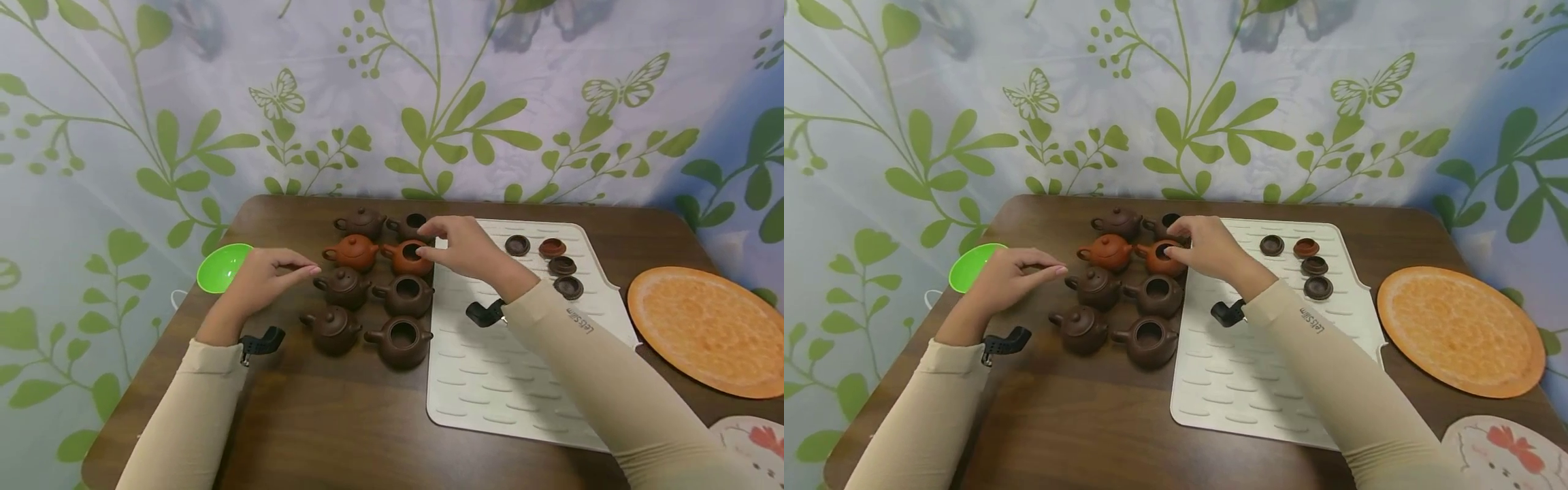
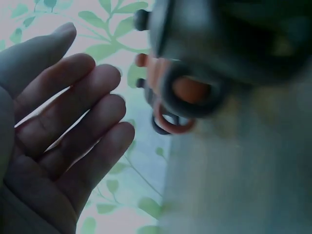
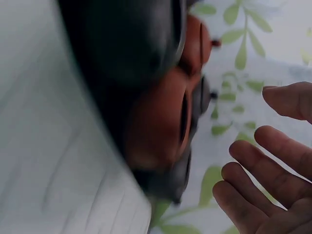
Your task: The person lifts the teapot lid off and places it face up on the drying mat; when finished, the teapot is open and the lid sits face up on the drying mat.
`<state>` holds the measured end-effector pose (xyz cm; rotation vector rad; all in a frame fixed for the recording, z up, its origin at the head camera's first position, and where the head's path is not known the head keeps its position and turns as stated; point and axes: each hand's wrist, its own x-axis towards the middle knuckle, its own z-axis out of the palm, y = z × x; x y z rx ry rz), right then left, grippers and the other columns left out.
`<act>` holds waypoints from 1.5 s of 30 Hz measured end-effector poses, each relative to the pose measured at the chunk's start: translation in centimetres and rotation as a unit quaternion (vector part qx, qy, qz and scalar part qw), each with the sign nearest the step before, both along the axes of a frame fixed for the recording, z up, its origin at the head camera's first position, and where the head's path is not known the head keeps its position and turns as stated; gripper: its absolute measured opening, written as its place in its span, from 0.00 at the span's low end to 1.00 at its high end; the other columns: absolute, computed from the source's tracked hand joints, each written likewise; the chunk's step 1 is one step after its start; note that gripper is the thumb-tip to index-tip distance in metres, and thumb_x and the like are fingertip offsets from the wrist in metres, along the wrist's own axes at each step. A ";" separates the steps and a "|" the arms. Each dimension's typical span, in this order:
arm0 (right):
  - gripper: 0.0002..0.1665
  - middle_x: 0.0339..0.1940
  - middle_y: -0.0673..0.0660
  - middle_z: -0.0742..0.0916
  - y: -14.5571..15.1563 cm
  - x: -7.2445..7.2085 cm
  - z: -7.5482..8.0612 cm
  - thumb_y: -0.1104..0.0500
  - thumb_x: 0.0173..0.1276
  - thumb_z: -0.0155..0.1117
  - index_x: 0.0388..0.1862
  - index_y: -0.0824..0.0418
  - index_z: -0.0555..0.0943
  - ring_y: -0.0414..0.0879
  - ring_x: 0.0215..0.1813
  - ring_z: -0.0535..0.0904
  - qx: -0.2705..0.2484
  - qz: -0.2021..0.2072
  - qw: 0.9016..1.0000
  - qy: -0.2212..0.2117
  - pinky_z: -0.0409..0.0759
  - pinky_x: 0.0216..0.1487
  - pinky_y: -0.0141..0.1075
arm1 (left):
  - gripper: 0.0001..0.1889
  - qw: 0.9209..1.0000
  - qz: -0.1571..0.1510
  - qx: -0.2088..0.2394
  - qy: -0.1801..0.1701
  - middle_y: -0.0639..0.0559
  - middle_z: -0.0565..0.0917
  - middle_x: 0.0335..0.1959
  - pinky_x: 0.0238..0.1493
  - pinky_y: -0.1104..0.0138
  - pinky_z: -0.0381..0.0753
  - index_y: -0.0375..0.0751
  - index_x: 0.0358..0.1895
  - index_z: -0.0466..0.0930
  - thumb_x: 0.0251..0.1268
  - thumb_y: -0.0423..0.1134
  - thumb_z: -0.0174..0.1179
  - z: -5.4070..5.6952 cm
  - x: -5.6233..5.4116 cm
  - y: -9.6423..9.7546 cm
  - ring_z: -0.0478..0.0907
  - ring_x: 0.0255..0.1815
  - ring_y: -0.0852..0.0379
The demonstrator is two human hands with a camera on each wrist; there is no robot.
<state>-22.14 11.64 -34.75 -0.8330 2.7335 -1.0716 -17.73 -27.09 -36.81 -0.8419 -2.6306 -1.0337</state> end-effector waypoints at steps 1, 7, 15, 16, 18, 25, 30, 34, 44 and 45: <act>0.24 0.61 0.62 0.86 -0.7 0.3 0.2 0.52 0.75 0.73 0.63 0.63 0.84 0.58 0.61 0.81 -0.005 0.012 1.000 0.005 0.76 0.63 0.52 | 0.02 1.000 0.002 0.004 -0.011 0.64 0.90 0.36 0.38 0.62 0.85 0.48 0.40 0.95 0.68 0.39 0.75 -0.5 0.6 -0.3 0.86 0.37 0.62; 0.22 0.58 0.56 0.87 -4.8 2.2 0.8 0.52 0.75 0.73 0.63 0.62 0.86 0.52 0.57 0.83 0.002 0.076 0.997 0.025 0.79 0.60 0.46 | 0.07 0.997 0.004 0.028 -0.072 0.60 0.90 0.41 0.43 0.67 0.85 0.43 0.46 0.94 0.69 0.38 0.74 -2.6 3.0 -1.6 0.87 0.43 0.59; 0.27 0.64 0.56 0.85 -9.2 5.0 0.6 0.50 0.77 0.71 0.67 0.63 0.83 0.50 0.65 0.80 0.045 0.171 0.984 0.029 0.77 0.64 0.42 | 0.10 0.984 -0.007 0.076 -0.162 0.56 0.90 0.47 0.50 0.66 0.84 0.44 0.51 0.93 0.68 0.38 0.74 -3.9 3.9 -2.2 0.87 0.50 0.56; 0.27 0.64 0.56 0.85 -9.6 5.2 0.4 0.50 0.77 0.71 0.67 0.63 0.83 0.50 0.66 0.79 0.050 0.177 0.983 0.030 0.76 0.65 0.42 | 0.11 0.983 -0.009 0.078 -0.166 0.56 0.90 0.48 0.51 0.66 0.84 0.45 0.51 0.93 0.68 0.38 0.75 -4.0 3.9 -2.3 0.86 0.51 0.55; 0.27 0.65 0.56 0.84 -10.4 5.6 0.2 0.49 0.77 0.71 0.68 0.63 0.82 0.49 0.67 0.79 0.057 0.186 0.980 0.031 0.76 0.66 0.40 | 0.11 0.982 -0.012 0.078 -0.169 0.56 0.90 0.49 0.53 0.65 0.83 0.47 0.51 0.94 0.66 0.38 0.76 -4.2 4.0 -2.4 0.86 0.52 0.55; 0.27 0.66 0.56 0.83 -11.8 6.9 -0.3 0.50 0.76 0.71 0.69 0.61 0.82 0.48 0.69 0.77 0.056 0.211 0.975 0.028 0.73 0.69 0.39 | 0.13 0.981 -0.013 0.074 -0.179 0.57 0.90 0.49 0.55 0.63 0.82 0.51 0.50 0.94 0.62 0.38 0.79 -5.1 3.9 -2.9 0.86 0.53 0.56; 0.25 0.65 0.55 0.84 -12.4 7.6 -0.5 0.54 0.77 0.71 0.68 0.61 0.82 0.48 0.69 0.77 0.046 0.226 0.972 0.043 0.72 0.69 0.37 | 0.13 0.981 -0.018 0.079 -0.175 0.57 0.90 0.49 0.55 0.63 0.82 0.50 0.50 0.94 0.62 0.37 0.79 -5.5 3.8 -2.9 0.86 0.52 0.56; 0.23 0.64 0.55 0.85 -12.9 7.8 -0.9 0.56 0.77 0.71 0.67 0.61 0.83 0.47 0.68 0.78 0.038 0.225 0.972 0.047 0.72 0.68 0.37 | 0.12 0.982 -0.027 0.090 -0.167 0.57 0.90 0.48 0.54 0.64 0.83 0.48 0.49 0.95 0.63 0.34 0.78 -5.7 3.9 -2.8 0.86 0.51 0.55; 0.21 0.63 0.55 0.85 -13.1 8.0 -2.0 0.56 0.77 0.71 0.65 0.61 0.85 0.49 0.67 0.79 0.018 0.193 0.980 0.040 0.73 0.68 0.39 | 0.12 0.983 -0.026 0.101 -0.150 0.57 0.90 0.46 0.53 0.68 0.82 0.47 0.47 0.95 0.62 0.31 0.77 -6.2 4.1 -2.9 0.86 0.49 0.55; 0.21 0.63 0.55 0.85 -13.1 8.0 -2.0 0.56 0.77 0.71 0.65 0.61 0.85 0.49 0.67 0.79 0.015 0.190 0.981 0.039 0.74 0.68 0.39 | 0.12 0.983 -0.025 0.100 -0.149 0.57 0.90 0.46 0.53 0.68 0.82 0.47 0.47 0.95 0.62 0.31 0.77 -6.3 4.1 -2.9 0.86 0.49 0.55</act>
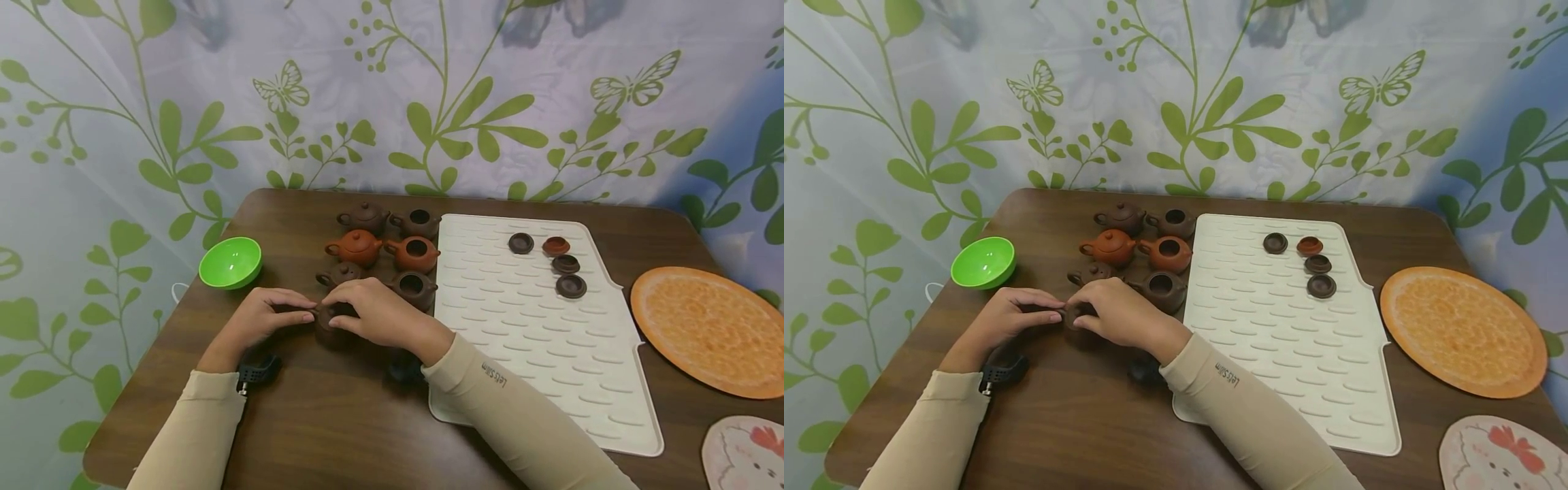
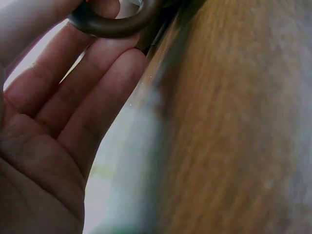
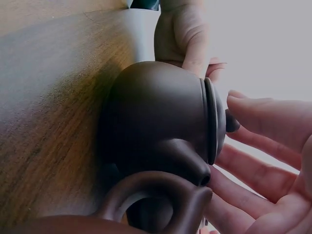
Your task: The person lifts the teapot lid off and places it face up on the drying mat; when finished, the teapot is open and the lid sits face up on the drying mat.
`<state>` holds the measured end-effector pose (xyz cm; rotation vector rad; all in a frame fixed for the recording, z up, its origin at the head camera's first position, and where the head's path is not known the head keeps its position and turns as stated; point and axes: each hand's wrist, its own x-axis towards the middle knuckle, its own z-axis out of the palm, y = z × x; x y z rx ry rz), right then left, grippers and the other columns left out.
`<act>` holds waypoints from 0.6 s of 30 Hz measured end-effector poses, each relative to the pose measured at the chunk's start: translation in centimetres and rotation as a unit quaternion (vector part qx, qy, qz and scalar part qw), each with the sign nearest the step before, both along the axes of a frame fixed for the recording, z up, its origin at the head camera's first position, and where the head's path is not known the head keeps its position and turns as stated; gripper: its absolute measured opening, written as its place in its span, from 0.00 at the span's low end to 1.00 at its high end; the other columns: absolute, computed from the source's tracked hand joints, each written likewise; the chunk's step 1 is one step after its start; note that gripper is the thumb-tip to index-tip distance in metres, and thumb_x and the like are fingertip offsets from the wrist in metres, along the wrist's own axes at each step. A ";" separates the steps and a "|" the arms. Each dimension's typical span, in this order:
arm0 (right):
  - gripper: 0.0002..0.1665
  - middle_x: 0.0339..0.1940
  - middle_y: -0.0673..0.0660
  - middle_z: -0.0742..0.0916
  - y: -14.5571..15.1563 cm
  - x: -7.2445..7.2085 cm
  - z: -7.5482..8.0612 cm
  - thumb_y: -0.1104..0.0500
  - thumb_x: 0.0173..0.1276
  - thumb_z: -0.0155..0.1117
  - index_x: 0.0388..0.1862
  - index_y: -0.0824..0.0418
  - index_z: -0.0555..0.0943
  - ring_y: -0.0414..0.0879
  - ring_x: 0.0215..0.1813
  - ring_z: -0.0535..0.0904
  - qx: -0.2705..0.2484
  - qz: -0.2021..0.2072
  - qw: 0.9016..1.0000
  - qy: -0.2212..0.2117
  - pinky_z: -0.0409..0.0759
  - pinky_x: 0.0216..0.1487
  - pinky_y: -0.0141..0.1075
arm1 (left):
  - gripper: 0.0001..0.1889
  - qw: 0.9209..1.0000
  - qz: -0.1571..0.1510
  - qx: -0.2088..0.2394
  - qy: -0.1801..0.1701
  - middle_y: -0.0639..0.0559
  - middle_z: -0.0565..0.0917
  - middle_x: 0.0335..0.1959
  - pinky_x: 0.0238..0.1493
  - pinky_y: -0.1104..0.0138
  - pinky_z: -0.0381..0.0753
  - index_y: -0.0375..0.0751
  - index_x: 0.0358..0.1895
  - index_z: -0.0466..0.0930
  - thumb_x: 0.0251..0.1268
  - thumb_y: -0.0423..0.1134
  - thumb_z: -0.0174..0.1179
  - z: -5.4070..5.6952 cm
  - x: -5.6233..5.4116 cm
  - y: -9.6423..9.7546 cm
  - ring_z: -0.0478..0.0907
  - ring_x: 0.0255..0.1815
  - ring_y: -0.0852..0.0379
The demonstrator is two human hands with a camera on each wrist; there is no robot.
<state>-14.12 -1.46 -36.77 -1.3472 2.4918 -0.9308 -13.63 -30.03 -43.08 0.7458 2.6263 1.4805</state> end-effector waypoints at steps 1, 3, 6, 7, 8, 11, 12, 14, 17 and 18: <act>0.21 0.63 0.55 0.85 0.1 0.0 0.0 0.56 0.77 0.70 0.65 0.61 0.85 0.49 0.67 0.79 -0.003 -0.003 1.000 0.000 0.74 0.68 0.39 | 0.11 1.000 0.001 -0.001 0.001 0.57 0.90 0.45 0.53 0.68 0.82 0.47 0.47 0.95 0.62 0.31 0.77 0.0 0.0 0.0 0.86 0.49 0.55; 0.21 0.63 0.55 0.85 0.1 -0.1 -0.1 0.56 0.77 0.70 0.65 0.61 0.85 0.49 0.66 0.79 -0.006 -0.008 1.000 -0.001 0.74 0.68 0.38 | 0.11 1.000 0.005 -0.003 0.004 0.57 0.91 0.45 0.52 0.69 0.82 0.47 0.46 0.95 0.61 0.31 0.78 0.0 0.0 0.1 0.86 0.49 0.55; 0.20 0.63 0.55 0.86 0.2 -0.2 -0.3 0.56 0.77 0.70 0.64 0.61 0.85 0.48 0.66 0.80 -0.010 -0.012 1.000 -0.001 0.74 0.67 0.38 | 0.11 1.000 0.009 -0.003 0.004 0.57 0.91 0.45 0.52 0.69 0.82 0.47 0.46 0.95 0.61 0.31 0.78 0.1 0.1 0.2 0.86 0.48 0.56; 0.20 0.62 0.55 0.86 0.2 -0.2 -0.3 0.56 0.77 0.70 0.64 0.61 0.85 0.48 0.66 0.80 -0.012 -0.012 1.000 0.000 0.75 0.67 0.37 | 0.11 1.000 0.011 -0.003 0.005 0.57 0.91 0.45 0.51 0.69 0.82 0.46 0.45 0.95 0.61 0.31 0.78 0.1 0.1 0.2 0.86 0.48 0.56; 0.20 0.62 0.55 0.86 0.2 -0.3 -0.4 0.57 0.77 0.70 0.64 0.61 0.85 0.48 0.65 0.80 -0.012 -0.012 1.000 0.000 0.75 0.66 0.37 | 0.11 1.000 0.011 -0.004 0.007 0.56 0.91 0.45 0.51 0.69 0.82 0.45 0.45 0.95 0.60 0.30 0.78 0.0 0.2 0.3 0.86 0.48 0.56; 0.19 0.61 0.55 0.86 0.3 -0.3 -0.5 0.57 0.77 0.71 0.63 0.61 0.86 0.48 0.64 0.81 -0.014 -0.012 1.000 0.003 0.75 0.66 0.37 | 0.11 1.000 0.010 -0.002 0.011 0.56 0.91 0.44 0.51 0.70 0.82 0.44 0.45 0.95 0.60 0.29 0.77 0.0 0.2 0.4 0.87 0.48 0.56; 0.18 0.61 0.55 0.87 0.3 -0.3 -0.6 0.57 0.77 0.71 0.62 0.61 0.86 0.48 0.64 0.81 -0.014 -0.011 1.000 0.004 0.75 0.66 0.37 | 0.11 1.000 0.009 -0.002 0.012 0.56 0.91 0.44 0.50 0.70 0.83 0.44 0.45 0.95 0.60 0.29 0.77 0.0 0.2 0.4 0.87 0.48 0.56; 0.18 0.60 0.55 0.87 0.3 -0.3 -0.7 0.58 0.76 0.71 0.61 0.61 0.87 0.48 0.64 0.81 -0.015 -0.011 1.000 0.006 0.75 0.66 0.36 | 0.11 1.000 0.007 0.001 0.014 0.56 0.91 0.44 0.50 0.70 0.83 0.44 0.45 0.95 0.60 0.29 0.77 -0.1 0.1 0.4 0.87 0.47 0.56; 0.17 0.60 0.55 0.87 0.3 -0.3 -0.8 0.58 0.76 0.71 0.61 0.61 0.87 0.48 0.64 0.81 -0.018 -0.013 1.000 0.006 0.75 0.66 0.36 | 0.12 1.000 0.005 0.008 0.016 0.56 0.91 0.44 0.50 0.69 0.83 0.45 0.45 0.95 0.60 0.28 0.77 -0.2 0.1 0.3 0.87 0.47 0.56; 0.17 0.60 0.55 0.87 0.3 -0.2 -0.8 0.58 0.76 0.71 0.61 0.61 0.87 0.48 0.64 0.81 -0.020 -0.014 1.000 0.005 0.75 0.66 0.36 | 0.12 1.000 0.004 0.009 0.018 0.56 0.91 0.44 0.50 0.69 0.83 0.44 0.45 0.95 0.60 0.28 0.77 -0.3 0.1 0.2 0.87 0.47 0.56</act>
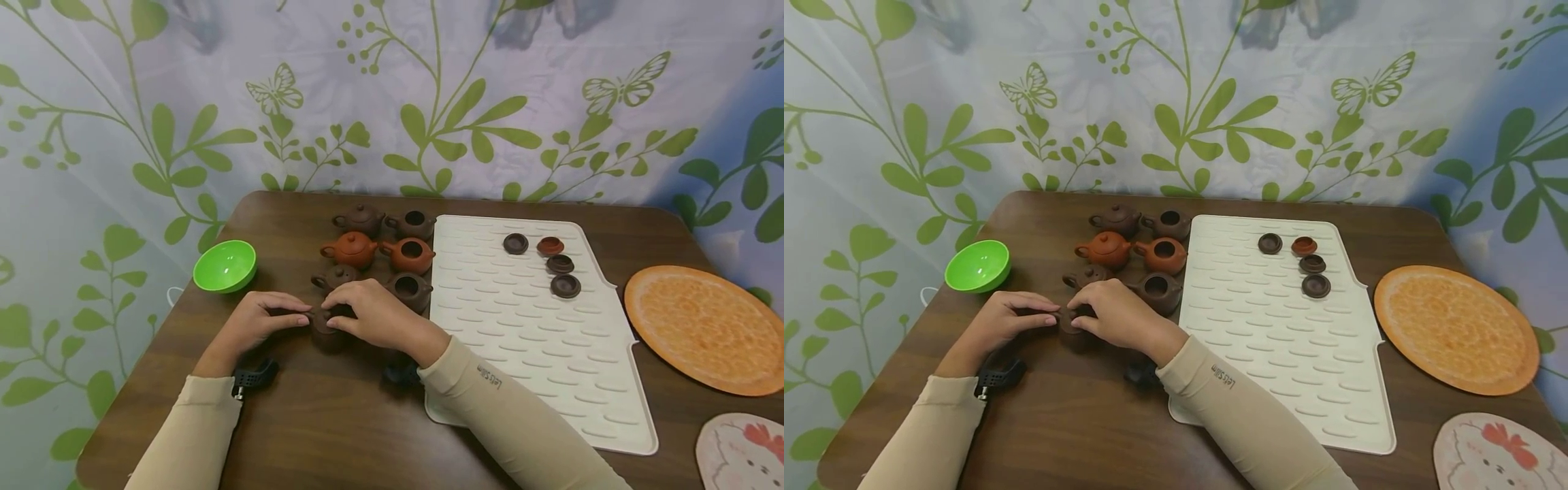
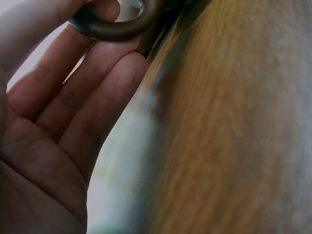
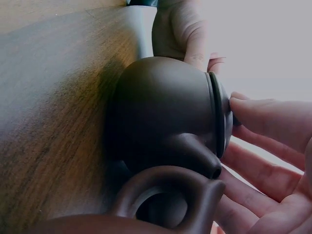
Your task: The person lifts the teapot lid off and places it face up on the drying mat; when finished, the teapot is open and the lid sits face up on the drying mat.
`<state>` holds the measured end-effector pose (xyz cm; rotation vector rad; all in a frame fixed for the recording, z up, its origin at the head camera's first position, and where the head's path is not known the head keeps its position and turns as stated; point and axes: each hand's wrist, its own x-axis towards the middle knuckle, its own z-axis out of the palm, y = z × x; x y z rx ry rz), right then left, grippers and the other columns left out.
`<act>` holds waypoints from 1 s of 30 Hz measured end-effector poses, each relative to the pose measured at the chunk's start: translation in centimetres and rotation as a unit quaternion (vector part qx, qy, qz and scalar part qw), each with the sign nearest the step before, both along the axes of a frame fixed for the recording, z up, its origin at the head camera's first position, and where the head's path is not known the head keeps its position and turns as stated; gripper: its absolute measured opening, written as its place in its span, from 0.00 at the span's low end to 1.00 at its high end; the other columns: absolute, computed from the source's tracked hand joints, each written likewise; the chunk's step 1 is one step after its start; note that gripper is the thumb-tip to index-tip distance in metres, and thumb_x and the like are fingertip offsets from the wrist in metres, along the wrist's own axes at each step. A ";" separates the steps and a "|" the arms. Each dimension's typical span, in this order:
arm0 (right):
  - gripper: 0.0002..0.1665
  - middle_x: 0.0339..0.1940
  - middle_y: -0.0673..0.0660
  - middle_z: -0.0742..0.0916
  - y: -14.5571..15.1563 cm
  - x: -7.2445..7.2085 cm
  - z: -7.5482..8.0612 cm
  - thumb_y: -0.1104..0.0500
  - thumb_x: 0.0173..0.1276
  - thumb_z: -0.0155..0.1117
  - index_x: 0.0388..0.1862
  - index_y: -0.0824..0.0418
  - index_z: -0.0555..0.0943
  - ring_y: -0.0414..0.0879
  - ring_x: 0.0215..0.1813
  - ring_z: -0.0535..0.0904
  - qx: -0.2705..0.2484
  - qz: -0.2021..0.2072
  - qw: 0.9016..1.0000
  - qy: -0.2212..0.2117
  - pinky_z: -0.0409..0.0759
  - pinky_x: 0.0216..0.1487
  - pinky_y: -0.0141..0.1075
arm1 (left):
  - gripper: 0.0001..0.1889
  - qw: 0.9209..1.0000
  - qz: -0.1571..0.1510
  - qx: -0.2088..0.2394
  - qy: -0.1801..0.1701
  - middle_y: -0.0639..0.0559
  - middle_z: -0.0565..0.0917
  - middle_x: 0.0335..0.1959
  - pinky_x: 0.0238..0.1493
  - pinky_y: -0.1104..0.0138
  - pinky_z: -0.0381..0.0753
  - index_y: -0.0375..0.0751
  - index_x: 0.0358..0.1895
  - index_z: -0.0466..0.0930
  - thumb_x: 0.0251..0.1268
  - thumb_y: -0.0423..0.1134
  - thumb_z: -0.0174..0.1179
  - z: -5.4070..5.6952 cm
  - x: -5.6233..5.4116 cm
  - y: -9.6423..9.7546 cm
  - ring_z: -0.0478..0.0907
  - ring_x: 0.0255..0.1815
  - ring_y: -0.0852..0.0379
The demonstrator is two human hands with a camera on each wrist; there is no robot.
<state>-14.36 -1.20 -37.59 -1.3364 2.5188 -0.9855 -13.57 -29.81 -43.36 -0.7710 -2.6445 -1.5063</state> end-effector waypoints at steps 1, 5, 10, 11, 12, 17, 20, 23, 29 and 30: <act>0.17 0.60 0.55 0.87 0.0 0.0 -0.1 0.58 0.76 0.72 0.60 0.61 0.87 0.48 0.64 0.81 -0.001 -0.001 1.000 0.000 0.75 0.66 0.36 | 0.12 1.000 -0.001 0.001 0.001 0.56 0.91 0.44 0.50 0.69 0.83 0.44 0.45 0.95 0.59 0.28 0.77 -0.1 0.0 -0.1 0.87 0.47 0.56; 0.17 0.59 0.55 0.87 -0.1 0.1 -0.2 0.58 0.76 0.71 0.60 0.61 0.87 0.48 0.63 0.82 -0.006 -0.002 1.000 -0.002 0.76 0.65 0.36 | 0.12 1.000 0.000 0.001 0.003 0.55 0.91 0.44 0.50 0.70 0.83 0.43 0.45 0.95 0.59 0.27 0.77 -0.2 0.0 -0.1 0.87 0.47 0.56; 0.16 0.58 0.55 0.87 -0.2 0.2 -0.2 0.58 0.76 0.71 0.59 0.61 0.88 0.47 0.63 0.82 -0.017 -0.005 1.000 -0.004 0.76 0.65 0.36 | 0.12 1.000 0.008 -0.010 0.010 0.53 0.91 0.43 0.49 0.71 0.82 0.39 0.44 0.95 0.57 0.24 0.77 0.1 0.1 0.2 0.86 0.47 0.58; 0.15 0.58 0.55 0.88 -0.2 0.2 -0.2 0.58 0.76 0.71 0.59 0.61 0.88 0.47 0.63 0.82 -0.018 -0.007 1.000 -0.004 0.76 0.65 0.36 | 0.12 1.000 0.009 -0.012 0.010 0.52 0.91 0.43 0.49 0.72 0.82 0.38 0.43 0.95 0.56 0.23 0.77 0.2 0.2 0.3 0.86 0.46 0.59; 0.15 0.58 0.55 0.88 -0.2 0.2 -0.2 0.58 0.76 0.71 0.58 0.61 0.88 0.46 0.62 0.82 -0.020 -0.009 1.000 -0.005 0.76 0.65 0.36 | 0.12 1.000 0.010 -0.013 0.011 0.51 0.91 0.42 0.49 0.72 0.82 0.36 0.43 0.94 0.56 0.22 0.77 0.3 0.2 0.3 0.86 0.46 0.59; 0.14 0.56 0.54 0.88 -0.4 0.3 -0.4 0.58 0.77 0.71 0.57 0.60 0.89 0.46 0.61 0.83 -0.026 -0.017 1.000 -0.002 0.77 0.64 0.35 | 0.11 1.000 0.012 -0.017 0.006 0.48 0.91 0.42 0.49 0.72 0.82 0.33 0.43 0.94 0.56 0.21 0.76 0.5 0.4 0.5 0.86 0.46 0.59; 0.13 0.55 0.54 0.88 -0.4 0.3 -0.6 0.58 0.77 0.71 0.56 0.60 0.89 0.46 0.60 0.83 -0.029 -0.017 0.999 0.004 0.77 0.63 0.35 | 0.12 1.000 0.013 -0.019 0.002 0.51 0.91 0.43 0.50 0.72 0.81 0.36 0.44 0.94 0.57 0.23 0.77 0.2 0.4 0.3 0.86 0.47 0.59; 0.13 0.55 0.53 0.88 -0.5 0.3 -0.8 0.57 0.77 0.70 0.56 0.60 0.89 0.45 0.59 0.83 -0.031 -0.019 0.999 0.010 0.77 0.63 0.35 | 0.12 1.000 0.011 -0.017 -0.004 0.54 0.91 0.44 0.51 0.71 0.82 0.41 0.45 0.95 0.58 0.25 0.77 -0.1 0.2 0.0 0.86 0.48 0.58; 0.12 0.54 0.53 0.88 -0.6 0.4 -0.9 0.58 0.77 0.70 0.55 0.60 0.89 0.45 0.58 0.83 -0.035 -0.022 0.999 0.015 0.77 0.62 0.35 | 0.12 1.000 0.003 -0.007 -0.009 0.56 0.91 0.45 0.51 0.70 0.82 0.45 0.46 0.95 0.61 0.29 0.77 -0.5 -0.1 -0.3 0.86 0.48 0.56; 0.12 0.54 0.53 0.88 -0.6 0.4 -0.9 0.58 0.77 0.70 0.55 0.60 0.89 0.45 0.58 0.83 -0.036 -0.022 0.999 0.015 0.77 0.62 0.35 | 0.12 1.000 0.002 -0.007 -0.009 0.57 0.91 0.45 0.51 0.70 0.82 0.45 0.46 0.95 0.61 0.29 0.77 -0.5 -0.1 -0.3 0.86 0.48 0.56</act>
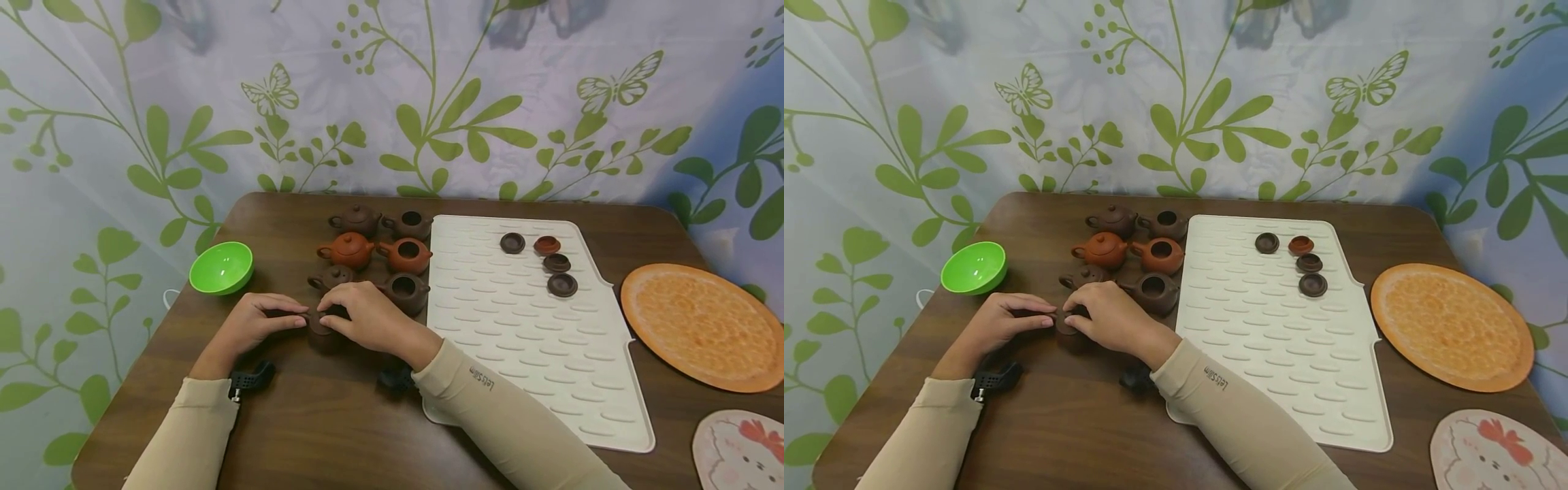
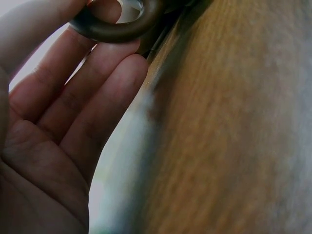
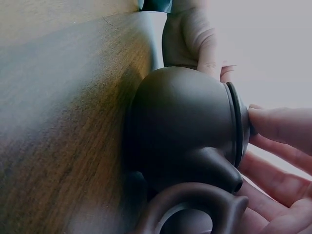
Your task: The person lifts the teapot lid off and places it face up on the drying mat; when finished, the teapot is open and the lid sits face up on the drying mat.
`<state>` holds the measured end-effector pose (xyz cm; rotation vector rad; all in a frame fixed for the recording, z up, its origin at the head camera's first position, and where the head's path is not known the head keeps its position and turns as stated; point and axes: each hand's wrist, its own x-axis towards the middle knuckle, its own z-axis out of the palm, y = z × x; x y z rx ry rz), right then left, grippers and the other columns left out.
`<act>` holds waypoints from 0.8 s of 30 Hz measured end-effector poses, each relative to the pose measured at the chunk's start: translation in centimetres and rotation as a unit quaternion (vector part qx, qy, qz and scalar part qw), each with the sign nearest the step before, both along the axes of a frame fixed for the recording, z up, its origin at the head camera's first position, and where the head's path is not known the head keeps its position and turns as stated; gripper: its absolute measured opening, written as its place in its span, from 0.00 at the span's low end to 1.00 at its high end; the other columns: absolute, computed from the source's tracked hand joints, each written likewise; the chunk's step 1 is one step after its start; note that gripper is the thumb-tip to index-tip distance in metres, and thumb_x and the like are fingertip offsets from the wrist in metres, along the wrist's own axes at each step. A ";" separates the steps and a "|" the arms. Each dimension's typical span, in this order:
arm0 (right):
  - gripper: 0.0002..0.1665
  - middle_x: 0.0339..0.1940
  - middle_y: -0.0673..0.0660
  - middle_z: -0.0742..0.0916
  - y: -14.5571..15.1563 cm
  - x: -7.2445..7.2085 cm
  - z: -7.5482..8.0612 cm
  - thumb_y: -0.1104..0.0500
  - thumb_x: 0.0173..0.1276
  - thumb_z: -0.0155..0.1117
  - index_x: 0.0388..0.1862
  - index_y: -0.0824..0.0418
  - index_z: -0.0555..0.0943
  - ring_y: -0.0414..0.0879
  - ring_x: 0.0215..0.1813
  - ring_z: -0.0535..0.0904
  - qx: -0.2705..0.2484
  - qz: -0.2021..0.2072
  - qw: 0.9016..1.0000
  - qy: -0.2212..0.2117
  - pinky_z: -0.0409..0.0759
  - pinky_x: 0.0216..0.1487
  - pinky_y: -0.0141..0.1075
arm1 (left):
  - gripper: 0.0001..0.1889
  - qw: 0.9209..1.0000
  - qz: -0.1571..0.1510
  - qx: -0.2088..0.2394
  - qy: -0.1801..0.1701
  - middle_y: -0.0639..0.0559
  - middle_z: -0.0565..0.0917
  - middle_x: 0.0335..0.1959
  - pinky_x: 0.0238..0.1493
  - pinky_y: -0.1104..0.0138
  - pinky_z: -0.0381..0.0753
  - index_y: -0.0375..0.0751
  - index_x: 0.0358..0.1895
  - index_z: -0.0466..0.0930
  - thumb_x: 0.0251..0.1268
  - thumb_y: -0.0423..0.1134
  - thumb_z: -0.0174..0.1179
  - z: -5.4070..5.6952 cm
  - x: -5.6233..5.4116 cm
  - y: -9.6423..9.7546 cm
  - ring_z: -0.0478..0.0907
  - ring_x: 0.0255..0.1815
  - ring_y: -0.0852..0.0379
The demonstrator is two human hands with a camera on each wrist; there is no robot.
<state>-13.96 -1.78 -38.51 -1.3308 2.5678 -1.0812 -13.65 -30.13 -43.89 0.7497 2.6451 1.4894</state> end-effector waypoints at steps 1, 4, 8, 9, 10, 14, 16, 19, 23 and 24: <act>0.12 0.54 0.53 0.88 0.0 0.0 0.0 0.58 0.77 0.70 0.55 0.60 0.89 0.45 0.58 0.83 -0.001 0.000 1.000 0.000 0.78 0.62 0.35 | 0.12 1.000 -0.001 0.000 0.000 0.57 0.91 0.45 0.51 0.69 0.82 0.45 0.46 0.95 0.61 0.29 0.77 0.0 0.0 0.0 0.86 0.48 0.56; 0.11 0.54 0.53 0.88 0.0 0.1 0.0 0.58 0.77 0.70 0.54 0.60 0.89 0.45 0.58 0.83 -0.004 0.001 1.000 0.003 0.77 0.62 0.35 | 0.12 1.000 -0.002 0.000 0.000 0.57 0.91 0.45 0.51 0.69 0.83 0.45 0.46 0.95 0.61 0.29 0.77 -0.1 -0.1 0.0 0.87 0.48 0.56; 0.11 0.54 0.53 0.88 0.0 0.1 0.1 0.58 0.77 0.70 0.54 0.60 0.89 0.45 0.59 0.83 -0.009 0.002 1.000 0.009 0.77 0.62 0.34 | 0.12 1.000 -0.005 0.002 0.001 0.56 0.91 0.45 0.51 0.69 0.83 0.45 0.46 0.95 0.61 0.29 0.77 -0.1 -0.1 0.0 0.87 0.48 0.56; 0.11 0.54 0.53 0.88 0.0 0.1 0.1 0.58 0.77 0.70 0.54 0.60 0.89 0.45 0.59 0.82 -0.011 0.002 1.000 0.011 0.76 0.62 0.34 | 0.12 1.000 -0.005 0.003 0.002 0.56 0.91 0.45 0.50 0.69 0.83 0.44 0.46 0.95 0.60 0.28 0.77 -0.1 -0.1 0.0 0.87 0.48 0.56; 0.11 0.54 0.53 0.88 0.0 0.1 0.1 0.58 0.77 0.70 0.53 0.60 0.89 0.45 0.59 0.82 -0.015 0.003 1.000 0.013 0.76 0.62 0.34 | 0.12 1.000 -0.005 0.004 0.002 0.56 0.91 0.45 0.50 0.69 0.83 0.44 0.46 0.95 0.60 0.28 0.77 -0.1 0.0 0.0 0.87 0.48 0.56; 0.11 0.54 0.52 0.88 0.0 0.1 0.5 0.57 0.77 0.70 0.53 0.59 0.88 0.46 0.59 0.82 -0.026 0.003 0.999 0.020 0.75 0.64 0.36 | 0.12 1.000 -0.003 0.003 0.004 0.55 0.91 0.45 0.50 0.70 0.83 0.42 0.46 0.95 0.59 0.27 0.77 0.0 0.0 0.0 0.86 0.48 0.57; 0.11 0.55 0.52 0.87 0.1 0.2 0.6 0.57 0.77 0.70 0.54 0.59 0.88 0.46 0.60 0.82 -0.030 0.000 0.999 0.020 0.75 0.65 0.37 | 0.12 1.000 -0.001 0.002 0.003 0.55 0.91 0.44 0.50 0.70 0.82 0.42 0.45 0.95 0.59 0.27 0.77 0.0 0.0 0.0 0.87 0.48 0.57; 0.11 0.56 0.52 0.87 0.3 0.4 0.9 0.58 0.78 0.70 0.54 0.59 0.88 0.47 0.61 0.81 -0.039 -0.004 0.999 0.019 0.74 0.66 0.37 | 0.11 1.000 0.001 0.000 0.000 0.57 0.91 0.44 0.51 0.70 0.82 0.45 0.45 0.95 0.61 0.29 0.77 -0.1 -0.1 0.0 0.87 0.48 0.56; 0.10 0.55 0.52 0.87 0.6 0.5 1.3 0.59 0.77 0.70 0.53 0.59 0.88 0.46 0.60 0.82 -0.063 -0.005 0.998 0.015 0.76 0.63 0.34 | 0.11 1.000 0.003 0.000 -0.002 0.57 0.91 0.44 0.51 0.70 0.82 0.46 0.45 0.95 0.61 0.30 0.77 -0.1 -0.1 0.0 0.87 0.48 0.56; 0.10 0.54 0.52 0.88 0.7 0.5 1.4 0.59 0.77 0.71 0.53 0.60 0.88 0.45 0.59 0.82 -0.069 -0.005 0.998 0.014 0.76 0.62 0.34 | 0.11 1.000 0.004 0.000 -0.001 0.57 0.91 0.44 0.51 0.70 0.82 0.46 0.45 0.95 0.61 0.30 0.77 -0.1 -0.1 0.0 0.87 0.48 0.56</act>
